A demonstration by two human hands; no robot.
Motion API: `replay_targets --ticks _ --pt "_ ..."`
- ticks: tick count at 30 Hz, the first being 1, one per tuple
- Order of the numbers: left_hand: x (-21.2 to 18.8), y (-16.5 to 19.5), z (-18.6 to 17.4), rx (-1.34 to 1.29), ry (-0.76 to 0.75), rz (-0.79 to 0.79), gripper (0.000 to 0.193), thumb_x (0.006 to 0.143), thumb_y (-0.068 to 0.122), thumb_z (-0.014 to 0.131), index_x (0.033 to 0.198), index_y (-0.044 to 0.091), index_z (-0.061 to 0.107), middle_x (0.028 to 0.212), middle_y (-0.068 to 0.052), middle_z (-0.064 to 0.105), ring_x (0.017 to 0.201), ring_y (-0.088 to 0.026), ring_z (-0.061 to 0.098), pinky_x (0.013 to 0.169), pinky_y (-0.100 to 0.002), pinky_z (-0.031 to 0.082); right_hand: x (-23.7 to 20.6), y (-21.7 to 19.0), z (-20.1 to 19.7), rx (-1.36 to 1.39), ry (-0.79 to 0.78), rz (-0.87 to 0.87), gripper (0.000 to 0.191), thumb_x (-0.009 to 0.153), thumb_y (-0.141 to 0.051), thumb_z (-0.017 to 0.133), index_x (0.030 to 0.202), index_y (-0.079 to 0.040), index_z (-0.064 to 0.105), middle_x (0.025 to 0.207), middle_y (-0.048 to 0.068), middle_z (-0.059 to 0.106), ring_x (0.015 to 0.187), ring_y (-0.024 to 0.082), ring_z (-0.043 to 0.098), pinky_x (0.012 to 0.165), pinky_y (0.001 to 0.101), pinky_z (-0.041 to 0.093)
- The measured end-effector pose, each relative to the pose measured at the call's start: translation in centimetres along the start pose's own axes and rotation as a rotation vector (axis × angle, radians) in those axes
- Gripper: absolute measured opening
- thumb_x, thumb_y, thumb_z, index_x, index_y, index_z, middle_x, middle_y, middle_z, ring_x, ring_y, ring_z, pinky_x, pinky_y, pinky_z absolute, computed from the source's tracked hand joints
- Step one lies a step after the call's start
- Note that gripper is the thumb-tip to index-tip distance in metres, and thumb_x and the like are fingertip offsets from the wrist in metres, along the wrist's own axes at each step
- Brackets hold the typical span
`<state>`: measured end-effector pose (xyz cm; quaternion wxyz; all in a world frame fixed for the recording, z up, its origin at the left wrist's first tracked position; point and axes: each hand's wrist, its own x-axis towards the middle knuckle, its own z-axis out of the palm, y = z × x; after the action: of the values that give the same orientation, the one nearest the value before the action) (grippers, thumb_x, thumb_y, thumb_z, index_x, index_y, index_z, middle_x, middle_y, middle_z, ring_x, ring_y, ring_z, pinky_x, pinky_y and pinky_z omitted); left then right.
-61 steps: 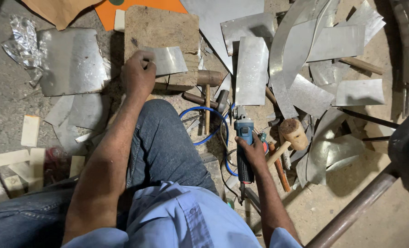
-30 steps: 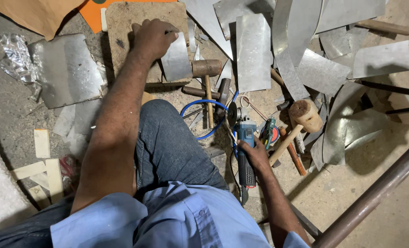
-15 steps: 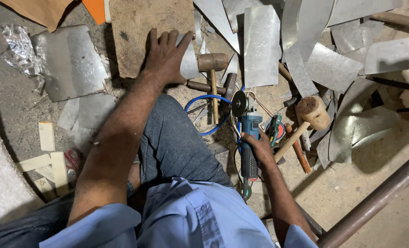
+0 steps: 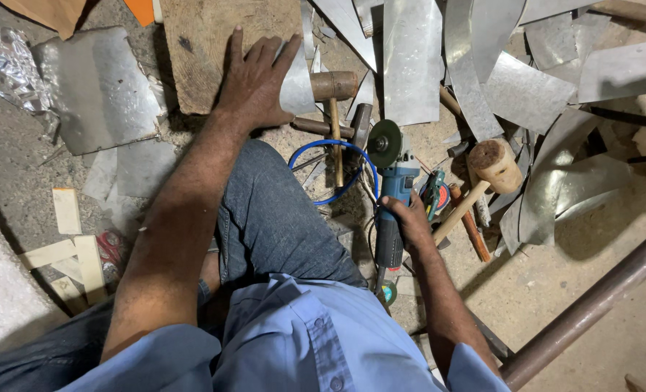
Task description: The person grinds a small metal sheet with an angle grinder, then fits it into a gap on a large curved metal duct. They use a welding tool to tack the sheet in place along the seam.
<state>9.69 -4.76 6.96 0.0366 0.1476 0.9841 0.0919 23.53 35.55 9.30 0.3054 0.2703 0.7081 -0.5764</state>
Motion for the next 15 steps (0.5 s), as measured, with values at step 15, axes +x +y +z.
replay_targets --ticks 15 --pt "1.7 -1.2 2.5 -0.289 0.283 -0.454 0.085 0.100 0.047 0.084 0.161 0.012 0.035 0.160 -0.023 0.038 0.150 -0.041 0.027 0.119 -0.071 0.008 2.2 -0.2 2.9 -0.150 0.001 -0.149 0.062 0.079 -0.030 0.084 0.129 -0.001 0.059 0.099 0.012 0.072 0.083 0.018 0.071 0.076 0.0334 0.063"
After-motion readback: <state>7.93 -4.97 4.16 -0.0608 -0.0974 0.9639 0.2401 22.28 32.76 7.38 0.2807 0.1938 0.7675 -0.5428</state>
